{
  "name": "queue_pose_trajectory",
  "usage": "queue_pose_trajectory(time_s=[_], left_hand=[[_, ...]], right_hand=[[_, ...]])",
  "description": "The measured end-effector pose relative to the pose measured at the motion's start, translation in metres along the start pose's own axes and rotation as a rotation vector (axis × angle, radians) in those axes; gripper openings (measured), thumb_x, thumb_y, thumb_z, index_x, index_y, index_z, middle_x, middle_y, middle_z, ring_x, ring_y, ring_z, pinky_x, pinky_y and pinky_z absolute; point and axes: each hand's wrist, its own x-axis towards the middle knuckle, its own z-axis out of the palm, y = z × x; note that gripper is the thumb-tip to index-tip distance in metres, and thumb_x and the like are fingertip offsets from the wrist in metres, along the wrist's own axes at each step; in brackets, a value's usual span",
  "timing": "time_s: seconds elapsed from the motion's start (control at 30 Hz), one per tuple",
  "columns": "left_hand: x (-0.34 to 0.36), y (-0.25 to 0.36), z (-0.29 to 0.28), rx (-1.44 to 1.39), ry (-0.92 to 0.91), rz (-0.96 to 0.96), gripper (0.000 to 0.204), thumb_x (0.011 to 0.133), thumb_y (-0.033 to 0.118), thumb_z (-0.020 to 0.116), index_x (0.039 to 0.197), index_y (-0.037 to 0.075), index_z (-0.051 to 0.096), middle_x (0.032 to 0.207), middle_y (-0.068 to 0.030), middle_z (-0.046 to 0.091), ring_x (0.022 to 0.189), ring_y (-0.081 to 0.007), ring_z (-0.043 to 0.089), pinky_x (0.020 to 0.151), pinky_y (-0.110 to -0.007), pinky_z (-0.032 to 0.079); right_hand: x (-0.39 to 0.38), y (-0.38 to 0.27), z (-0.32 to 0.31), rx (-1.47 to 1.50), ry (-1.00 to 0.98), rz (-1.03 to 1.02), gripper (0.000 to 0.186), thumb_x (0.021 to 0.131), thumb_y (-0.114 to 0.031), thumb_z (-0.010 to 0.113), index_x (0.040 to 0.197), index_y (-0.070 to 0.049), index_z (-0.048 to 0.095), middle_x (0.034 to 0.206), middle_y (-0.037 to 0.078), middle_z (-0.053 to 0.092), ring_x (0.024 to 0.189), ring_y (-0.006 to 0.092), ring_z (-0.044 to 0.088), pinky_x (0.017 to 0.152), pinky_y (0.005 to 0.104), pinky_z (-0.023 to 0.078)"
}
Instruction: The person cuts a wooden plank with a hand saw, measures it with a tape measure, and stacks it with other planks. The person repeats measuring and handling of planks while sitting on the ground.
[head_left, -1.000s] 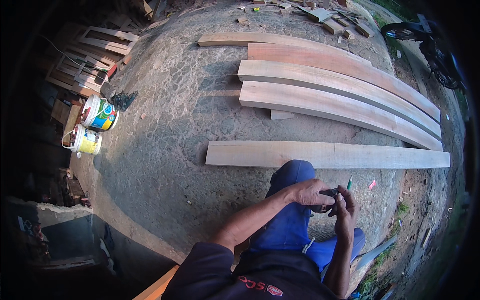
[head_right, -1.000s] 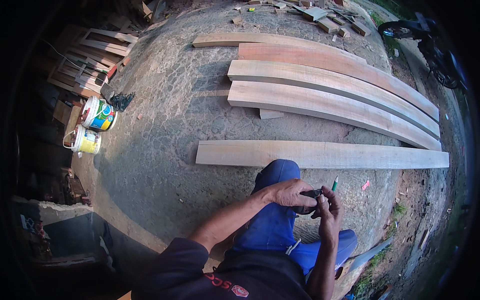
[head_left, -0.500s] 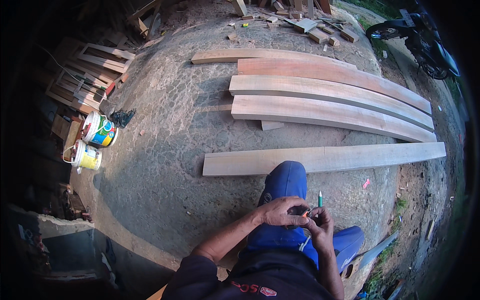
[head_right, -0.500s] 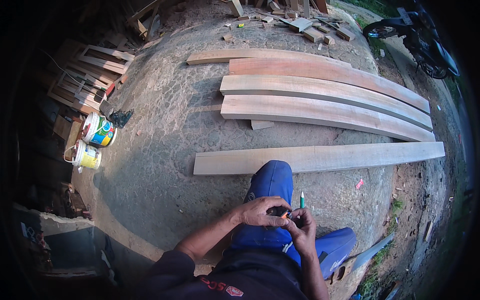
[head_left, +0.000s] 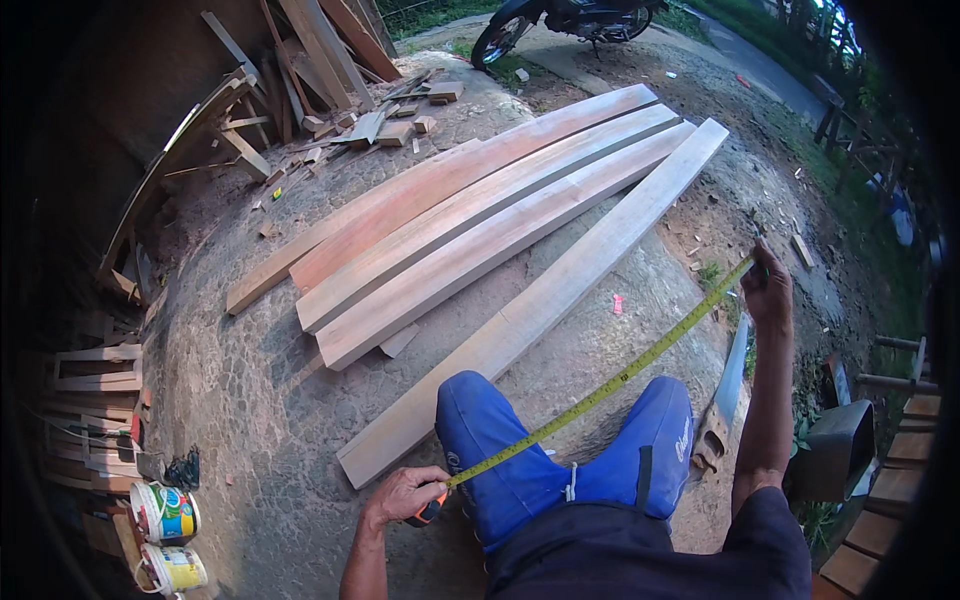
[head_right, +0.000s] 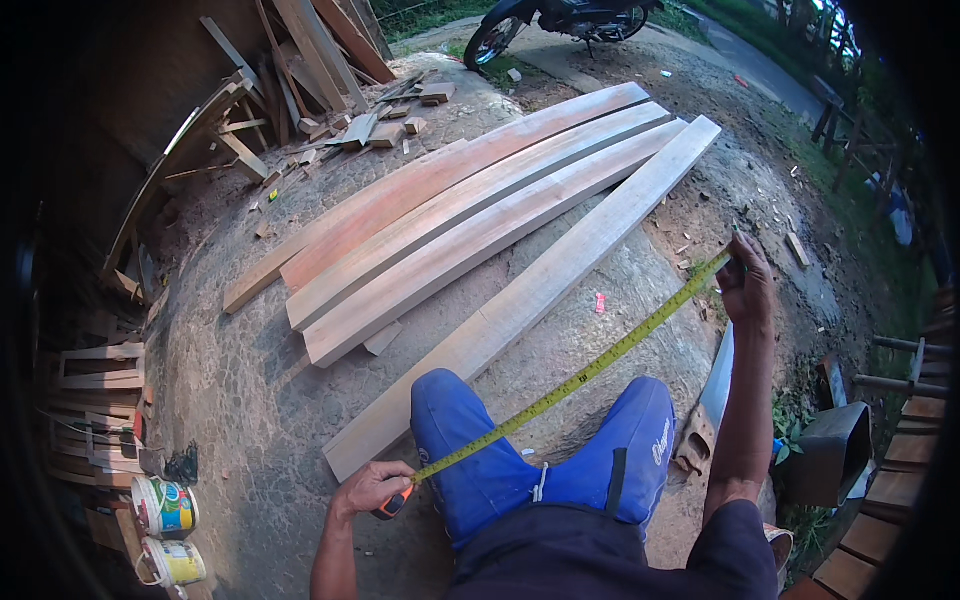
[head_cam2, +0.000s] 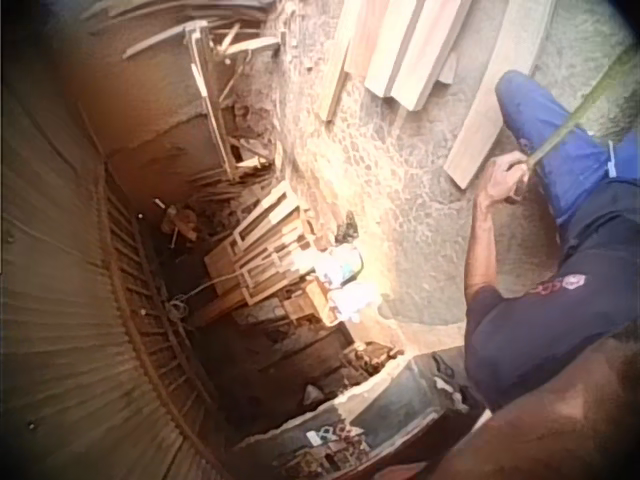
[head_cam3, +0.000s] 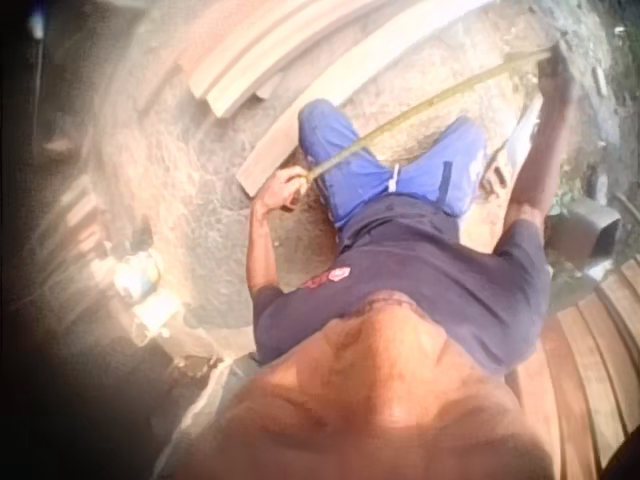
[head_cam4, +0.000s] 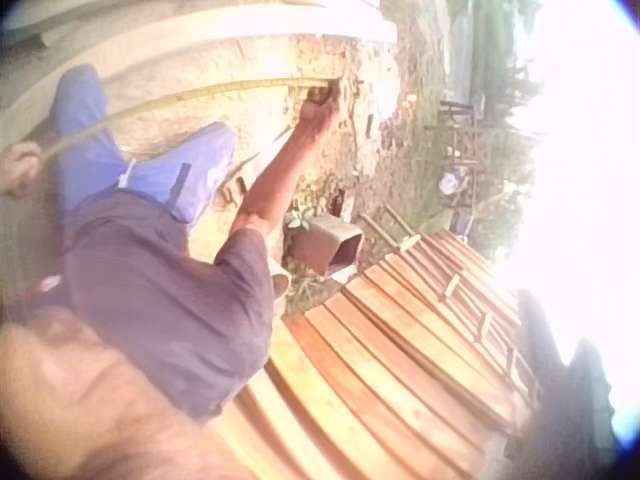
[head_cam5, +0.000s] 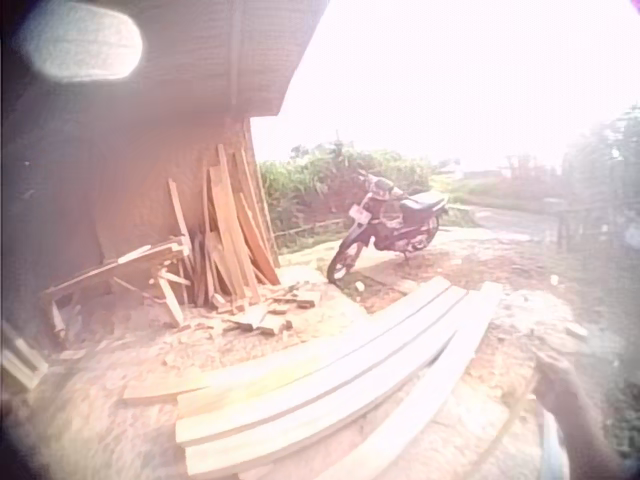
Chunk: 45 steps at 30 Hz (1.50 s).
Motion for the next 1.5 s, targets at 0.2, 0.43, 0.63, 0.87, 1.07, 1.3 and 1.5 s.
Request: queue_pose_trajectory(time_s=[0.2, 0.43, 0.63, 0.87, 1.07, 1.3, 1.5], left_hand=[[0.097, 0.068, 0.059, 0.078, -0.104, 0.151, 0.027, 0.092, 0.021, 0.058, 0.096, -0.001, 0.073, 0.077, -0.0053, 0.069, 0.072, -0.0115, 0.063, 0.067, -0.031, 0.05], [0.161, 0.091, 0.089, 0.127, -0.039, 0.134, 0.021, 0.094, 0.017, 0.056, 0.086, 0.001, 0.067, 0.076, 0.0006, 0.064, 0.069, -0.0084, 0.059, 0.063, -0.026, 0.048], [0.023, 0.005, 0.008, 0.04, 0.016, -0.163, 0.024, 0.098, 0.019, 0.059, 0.098, -0.001, 0.072, 0.081, -0.0046, 0.071, 0.07, -0.0098, 0.065, 0.064, -0.027, 0.052], [0.012, 0.013, -0.002, -0.146, 0.028, -0.233, 0.022, 0.1, 0.015, 0.057, 0.1, -0.002, 0.07, 0.085, -0.009, 0.073, 0.069, -0.015, 0.07, 0.065, -0.028, 0.057], [0.193, 0.11, 0.077, -0.009, 0.062, 0.11, 0.021, 0.091, 0.019, 0.061, 0.088, 0.0, 0.07, 0.073, -0.0014, 0.064, 0.066, -0.0095, 0.058, 0.06, -0.029, 0.047], [0.272, 0.131, 0.145, -0.073, 0.05, 0.195, 0.026, 0.091, 0.023, 0.059, 0.092, -0.001, 0.067, 0.079, -0.005, 0.063, 0.072, -0.0119, 0.058, 0.064, -0.031, 0.047], [0.256, 0.099, 0.181, -0.13, -0.068, 0.045, 0.02, 0.103, 0.025, 0.054, 0.103, 0.005, 0.06, 0.084, -0.0033, 0.063, 0.071, -0.0089, 0.058, 0.064, -0.027, 0.05]], right_hand=[[-0.089, 0.128, 0.013, -0.118, -0.049, 0.276, 0.023, 0.099, -0.031, 0.069, 0.099, -0.008, 0.071, 0.068, -0.003, 0.058, 0.054, 0.0058, 0.056, 0.047, 0.0232, 0.052], [-0.21, 0.248, 0.044, -0.185, -0.152, 0.569, 0.035, 0.101, -0.041, 0.063, 0.095, -0.008, 0.07, 0.07, -0.001, 0.055, 0.057, 0.0088, 0.054, 0.049, 0.0253, 0.047], [-0.023, 0.203, 0.04, -0.175, 0.017, 0.361, 0.032, 0.102, -0.037, 0.061, 0.086, -0.01, 0.067, 0.065, -0.002, 0.05, 0.053, 0.0091, 0.047, 0.046, 0.0276, 0.04], [0.065, 0.184, 0.048, -0.249, 0.102, 0.196, 0.032, 0.102, -0.039, 0.059, 0.091, -0.01, 0.068, 0.064, -0.002, 0.046, 0.051, 0.0113, 0.044, 0.047, 0.0305, 0.04], [-0.095, 0.235, 0.063, -0.209, -0.048, 0.336, 0.035, 0.105, -0.04, 0.055, 0.102, -0.007, 0.068, 0.078, 0.0, 0.054, 0.064, 0.0102, 0.052, 0.052, 0.0288, 0.044], [-0.149, 0.262, 0.023, -0.115, -0.012, 0.351, 0.03, 0.105, -0.033, 0.056, 0.109, -0.005, 0.065, 0.084, 0.001, 0.057, 0.071, 0.0115, 0.055, 0.062, 0.0296, 0.049], [-0.153, 0.259, -0.01, 0.21, 0.111, 0.502, 0.03, 0.106, -0.027, 0.053, 0.122, -0.003, 0.057, 0.091, 0.005, 0.058, 0.073, 0.0197, 0.066, 0.065, 0.036, 0.057]])
